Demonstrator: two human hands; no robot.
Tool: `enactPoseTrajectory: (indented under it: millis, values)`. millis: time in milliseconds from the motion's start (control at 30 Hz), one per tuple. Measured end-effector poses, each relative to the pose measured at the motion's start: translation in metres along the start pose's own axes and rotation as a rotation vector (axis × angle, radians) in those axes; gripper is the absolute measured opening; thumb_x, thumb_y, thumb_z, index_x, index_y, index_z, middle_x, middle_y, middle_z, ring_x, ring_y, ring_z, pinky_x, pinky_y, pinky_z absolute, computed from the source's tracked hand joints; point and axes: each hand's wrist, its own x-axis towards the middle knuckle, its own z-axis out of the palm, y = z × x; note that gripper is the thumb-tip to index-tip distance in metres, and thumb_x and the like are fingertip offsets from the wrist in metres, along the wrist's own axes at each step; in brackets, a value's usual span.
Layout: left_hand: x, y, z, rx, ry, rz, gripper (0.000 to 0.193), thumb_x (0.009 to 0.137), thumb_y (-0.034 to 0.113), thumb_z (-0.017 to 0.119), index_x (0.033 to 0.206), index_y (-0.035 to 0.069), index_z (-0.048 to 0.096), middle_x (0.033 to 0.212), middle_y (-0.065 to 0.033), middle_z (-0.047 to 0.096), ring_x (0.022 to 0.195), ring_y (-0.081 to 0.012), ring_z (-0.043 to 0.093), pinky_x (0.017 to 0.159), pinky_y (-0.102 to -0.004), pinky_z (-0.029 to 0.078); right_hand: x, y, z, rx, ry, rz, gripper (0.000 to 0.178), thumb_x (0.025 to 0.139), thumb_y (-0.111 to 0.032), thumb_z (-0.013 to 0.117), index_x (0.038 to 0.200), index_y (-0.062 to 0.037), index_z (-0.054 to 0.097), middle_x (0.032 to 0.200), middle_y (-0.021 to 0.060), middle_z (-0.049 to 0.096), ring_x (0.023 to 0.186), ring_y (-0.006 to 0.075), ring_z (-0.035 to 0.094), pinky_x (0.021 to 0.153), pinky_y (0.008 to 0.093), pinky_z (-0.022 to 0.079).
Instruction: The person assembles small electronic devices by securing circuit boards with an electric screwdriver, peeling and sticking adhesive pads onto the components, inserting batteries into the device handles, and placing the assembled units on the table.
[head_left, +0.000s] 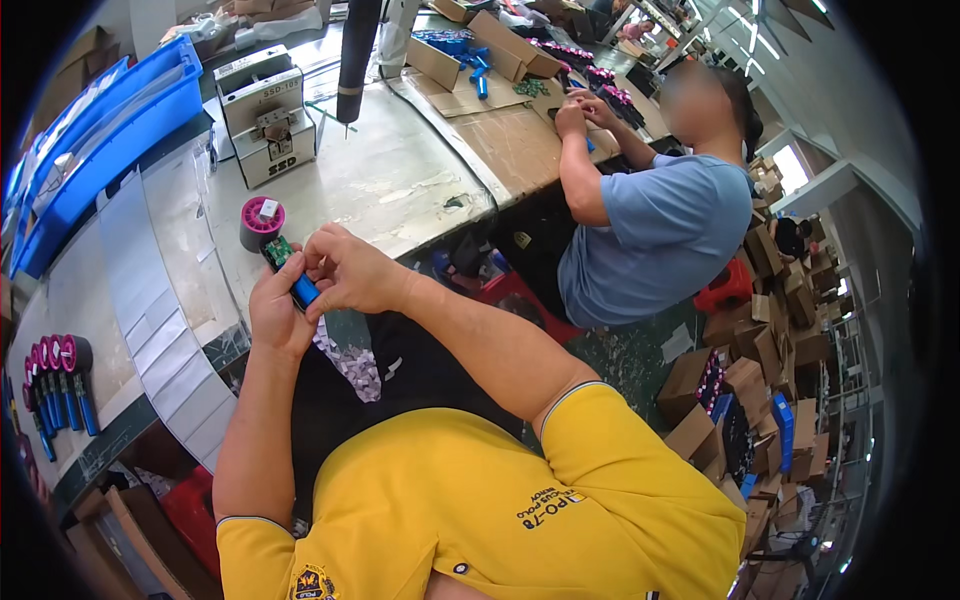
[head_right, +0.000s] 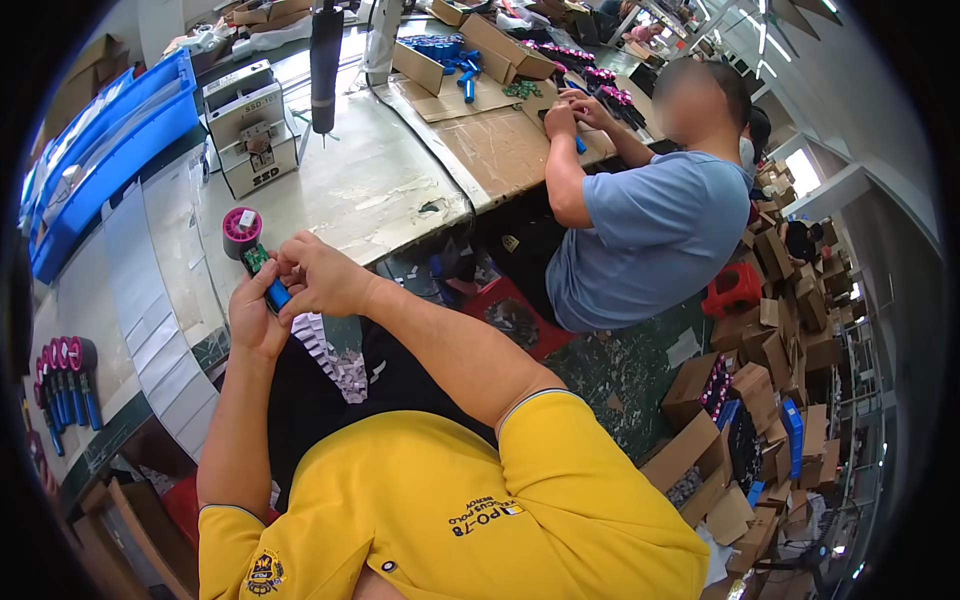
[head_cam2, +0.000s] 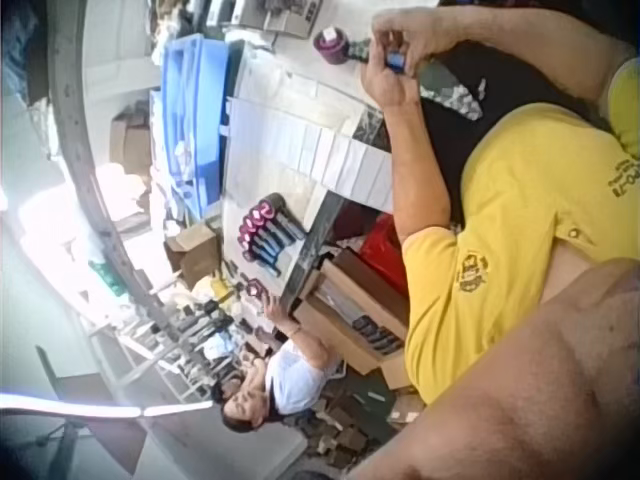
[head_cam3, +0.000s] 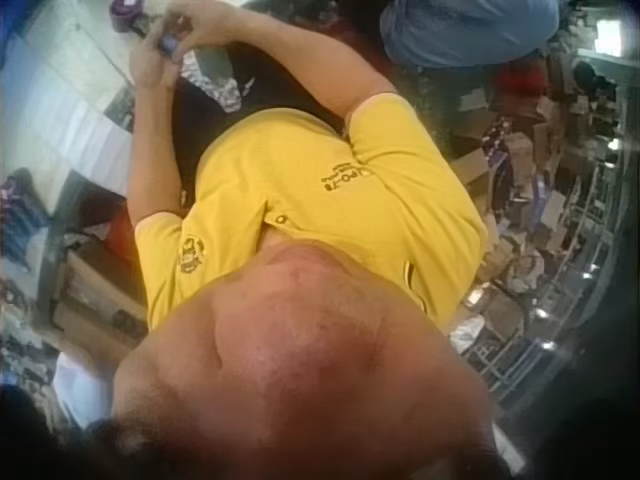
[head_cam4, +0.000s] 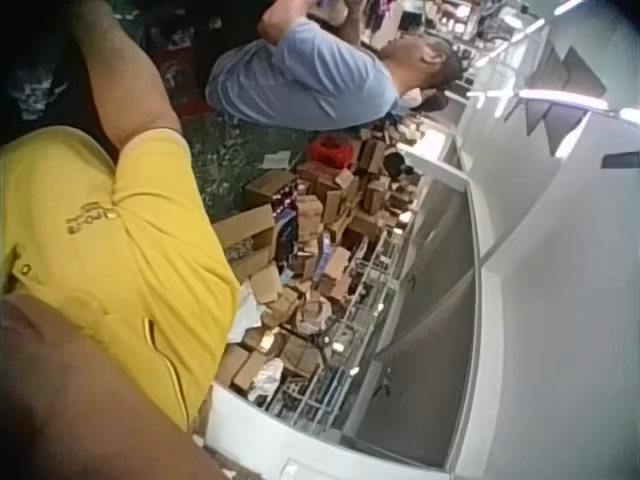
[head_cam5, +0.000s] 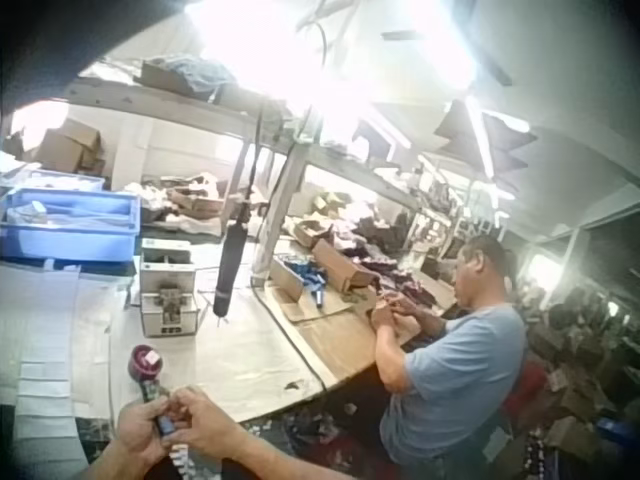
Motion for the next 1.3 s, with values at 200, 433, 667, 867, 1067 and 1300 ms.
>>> enactPoseTrajectory:
  millis: [200, 433, 667, 867, 1067, 1300]
  values:
    - [-0.006, 0.001, 0.01, 0.027, 0.063, -0.008, 0.024, 0.109, 0.007, 0.06, 0.132, 0.002, 0.06, 0.109, -0.0152, 0.069, 0.09, -0.0231, 0.067, 0.076, -0.0352, 0.058, -0.004, -0.009, -0.001, 0.112, 0.014, -0.022, 0.057, 0.067, 0.0, 0.099, 0.103, -0.0075, 0.056, 0.111, 0.0071, 0.057, 0.083, 0.0159, 0.056, 0.08, 0.0287, 0.055]
    - [-0.007, -0.003, 0.011, -0.033, 0.01, 0.005, 0.025, 0.109, 0.005, 0.059, 0.133, 0.002, 0.06, 0.109, -0.014, 0.068, 0.09, -0.0226, 0.065, 0.075, -0.0353, 0.057, -0.005, -0.021, -0.001, 0.345, 0.022, 0.187, 0.055, 0.071, 0.001, 0.097, 0.105, -0.0068, 0.055, 0.094, 0.0052, 0.06, 0.079, 0.0143, 0.057, 0.074, 0.0269, 0.054]
    - [-0.009, -0.002, 0.01, -0.039, -0.001, 0.005, 0.026, 0.108, 0.003, 0.059, 0.134, 0.002, 0.06, 0.11, -0.0139, 0.067, 0.092, -0.0219, 0.064, 0.079, -0.0337, 0.056, 0.0, -0.023, 0.003, 0.252, 0.03, 0.216, 0.049, 0.073, -0.004, 0.095, 0.102, -0.0055, 0.054, 0.088, 0.0046, 0.058, 0.077, 0.0151, 0.056, 0.071, 0.0274, 0.053]
    - [-0.007, -0.001, 0.009, -0.038, -0.038, 0.054, 0.031, 0.105, -0.001, 0.061, 0.137, 0.001, 0.06, 0.113, -0.0123, 0.067, 0.097, -0.0205, 0.063, 0.089, -0.0311, 0.054, -0.013, -0.026, 0.012, 0.247, 0.187, 0.148, 0.045, 0.076, -0.007, 0.093, 0.101, -0.0047, 0.056, 0.087, 0.005, 0.059, 0.077, 0.0149, 0.056, 0.072, 0.0266, 0.052]
    - [-0.02, 0.01, 0.034, 0.18, -0.107, 0.181, 0.042, 0.101, -0.006, 0.064, 0.142, 0.001, 0.058, 0.118, -0.0106, 0.067, 0.104, -0.0194, 0.063, 0.098, -0.0297, 0.051, -0.03, -0.049, 0.013, 0.252, 0.205, 0.186, 0.036, 0.082, -0.006, 0.086, 0.109, -0.0011, 0.063, 0.091, 0.0074, 0.065, 0.077, 0.0148, 0.058, 0.074, 0.0257, 0.052]
    - [-0.016, 0.005, 0.045, 0.266, -0.083, 0.243, 0.054, 0.095, -0.01, 0.068, 0.147, 0.003, 0.058, 0.121, -0.0116, 0.068, 0.106, -0.0188, 0.064, 0.098, -0.0295, 0.052, -0.034, -0.055, 0.017, 0.38, 0.231, 0.017, 0.056, 0.088, 0.003, 0.074, 0.144, 0.0034, 0.063, 0.101, 0.0066, 0.072, 0.078, 0.0097, 0.059, 0.069, 0.0207, 0.049]
